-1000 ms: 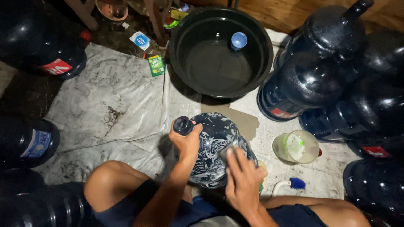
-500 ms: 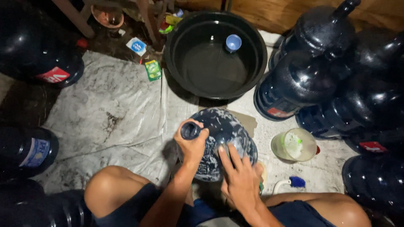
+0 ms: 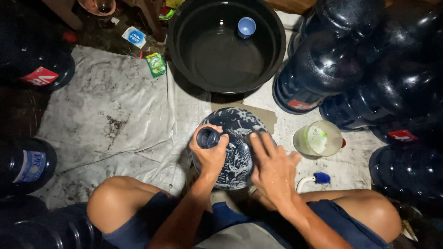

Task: The person scrubs the exterior of a large plastic carboy with a soapy sponge and their hands, rotating the bottle to reach different sides.

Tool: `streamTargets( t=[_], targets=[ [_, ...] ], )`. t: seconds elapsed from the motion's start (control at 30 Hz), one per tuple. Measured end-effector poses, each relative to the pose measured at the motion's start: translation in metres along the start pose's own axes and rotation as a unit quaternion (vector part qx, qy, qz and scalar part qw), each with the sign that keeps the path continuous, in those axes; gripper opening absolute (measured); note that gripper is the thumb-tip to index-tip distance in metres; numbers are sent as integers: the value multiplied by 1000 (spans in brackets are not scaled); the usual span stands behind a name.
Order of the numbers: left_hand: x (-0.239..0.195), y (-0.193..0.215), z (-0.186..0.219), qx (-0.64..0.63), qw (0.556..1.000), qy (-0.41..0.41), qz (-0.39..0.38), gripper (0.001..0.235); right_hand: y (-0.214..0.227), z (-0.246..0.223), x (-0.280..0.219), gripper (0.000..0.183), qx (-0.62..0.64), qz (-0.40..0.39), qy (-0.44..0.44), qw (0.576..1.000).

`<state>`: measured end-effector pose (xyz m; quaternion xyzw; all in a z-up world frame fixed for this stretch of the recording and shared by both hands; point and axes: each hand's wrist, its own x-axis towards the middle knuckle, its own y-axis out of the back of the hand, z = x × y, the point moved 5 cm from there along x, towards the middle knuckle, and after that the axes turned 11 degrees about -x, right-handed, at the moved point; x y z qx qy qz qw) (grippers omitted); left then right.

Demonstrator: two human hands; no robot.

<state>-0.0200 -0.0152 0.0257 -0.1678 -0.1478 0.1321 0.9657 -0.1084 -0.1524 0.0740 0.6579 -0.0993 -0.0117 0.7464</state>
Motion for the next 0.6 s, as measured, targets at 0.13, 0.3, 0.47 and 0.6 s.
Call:
streamTargets(
  t=[0.13, 0.3, 0.47, 0.6],
  targets=[
    [-5, -9, 4, 11, 1000, 7, 4, 24, -12, -3, 22, 70, -23, 41, -33, 998],
    [3, 8, -5, 7, 999, 11, 37, 25, -2, -26, -3, 77, 24, 46, 33, 998],
    [-4, 10, -8, 3, 999, 23, 30, 25, -31, 17, 4, 64, 46, -4, -9, 999],
    [9, 12, -20, 11, 1000, 14, 7, 25, -29, 15, 18, 49, 199, 85, -20, 976]
  ],
)
